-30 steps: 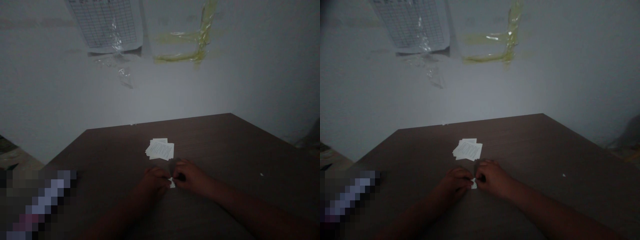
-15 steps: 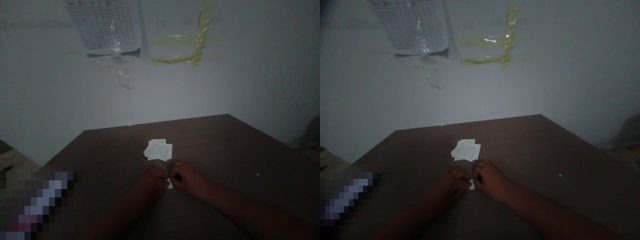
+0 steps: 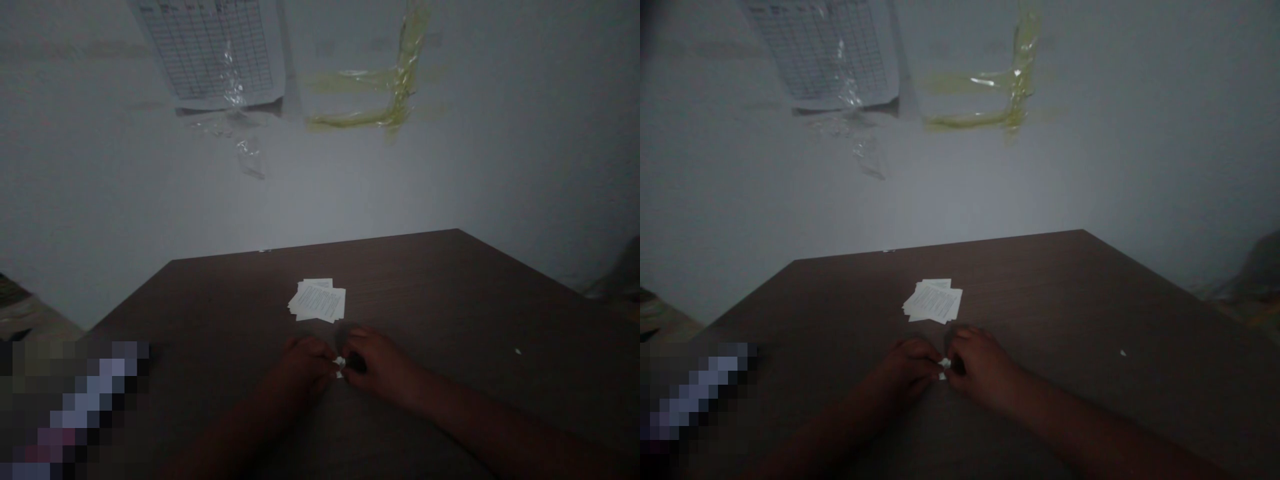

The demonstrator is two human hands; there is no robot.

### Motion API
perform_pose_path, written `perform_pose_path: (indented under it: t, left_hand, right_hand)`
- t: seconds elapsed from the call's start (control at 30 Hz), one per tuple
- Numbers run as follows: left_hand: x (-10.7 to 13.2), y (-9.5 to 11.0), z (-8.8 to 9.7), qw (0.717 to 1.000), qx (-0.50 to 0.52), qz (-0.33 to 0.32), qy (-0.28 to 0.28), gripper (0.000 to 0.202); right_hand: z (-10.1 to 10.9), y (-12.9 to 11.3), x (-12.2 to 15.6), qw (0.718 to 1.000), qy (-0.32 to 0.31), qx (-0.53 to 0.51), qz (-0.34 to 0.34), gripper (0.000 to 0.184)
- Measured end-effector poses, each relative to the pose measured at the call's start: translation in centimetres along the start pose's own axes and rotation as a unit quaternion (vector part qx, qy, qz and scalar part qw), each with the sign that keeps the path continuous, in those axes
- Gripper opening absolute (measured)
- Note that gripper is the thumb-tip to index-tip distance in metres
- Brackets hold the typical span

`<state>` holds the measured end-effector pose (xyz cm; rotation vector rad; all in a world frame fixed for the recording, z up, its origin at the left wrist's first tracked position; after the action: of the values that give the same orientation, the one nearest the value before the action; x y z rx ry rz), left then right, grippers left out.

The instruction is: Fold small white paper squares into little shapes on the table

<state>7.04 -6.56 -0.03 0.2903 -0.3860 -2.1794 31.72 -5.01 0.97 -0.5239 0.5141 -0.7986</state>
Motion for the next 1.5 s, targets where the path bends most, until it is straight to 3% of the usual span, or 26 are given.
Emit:
perform_pose_path:
  t: [0.13, 0.4, 0.6, 0.8, 1.0, 1.2, 1.5]
  left_hand:
    - [0.3, 0.5, 0.6, 1.000, 0.007, -0.010, 0.003, 0.033]
    - [0.3, 2.4, 1.2, 0.999, 0.018, 0.029, 0.000, 0.040]
    - [0.3, 2.0, 0.3, 0.995, 0.054, 0.059, 0.059, 0.050]
    - [0.4, 1.9, 0.7, 0.982, 0.171, 0.028, 0.077, 0.048]
    - [0.4, 2.2, 1.0, 0.974, 0.179, 0.086, 0.111, 0.022]
    - [0.5, 2.5, 1.7, 0.973, 0.186, 0.070, 0.115, 0.007]
    - [0.7, 2.9, 2.5, 0.979, 0.171, 0.063, 0.089, 0.024]
  right_hand:
    - [-0.5, 0.5, -0.6, 1.000, 0.012, -0.002, -0.003, 0.023]
    - [-1.4, 1.0, -1.0, 0.998, 0.039, 0.053, 0.006, 0.022]
    - [-1.9, 1.0, -0.4, 0.997, 0.049, 0.051, 0.022, 0.016]
    - [-1.4, 0.7, 0.1, 0.994, 0.054, -0.090, -0.008, 0.015]
    - [-1.4, 0.4, -0.2, 0.965, 0.071, -0.249, -0.049, 0.015]
    - [-0.8, 0.1, 0.3, 0.975, 0.083, -0.206, -0.012, 0.014]
    - [-0.4, -0.1, 0.1, 0.988, 0.053, -0.142, 0.018, 0.013]
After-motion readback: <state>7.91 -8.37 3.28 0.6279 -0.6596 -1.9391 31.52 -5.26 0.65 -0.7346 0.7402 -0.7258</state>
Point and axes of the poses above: each hand's wrist, its own x-axis away from the middle knuckle, its own z-axis out of the back of the hand, y = z × x, the point moved 2 cm from there along -x, towards the middle knuckle, and after that the axes turned 2 degrees about z, right-handed, at the moved point
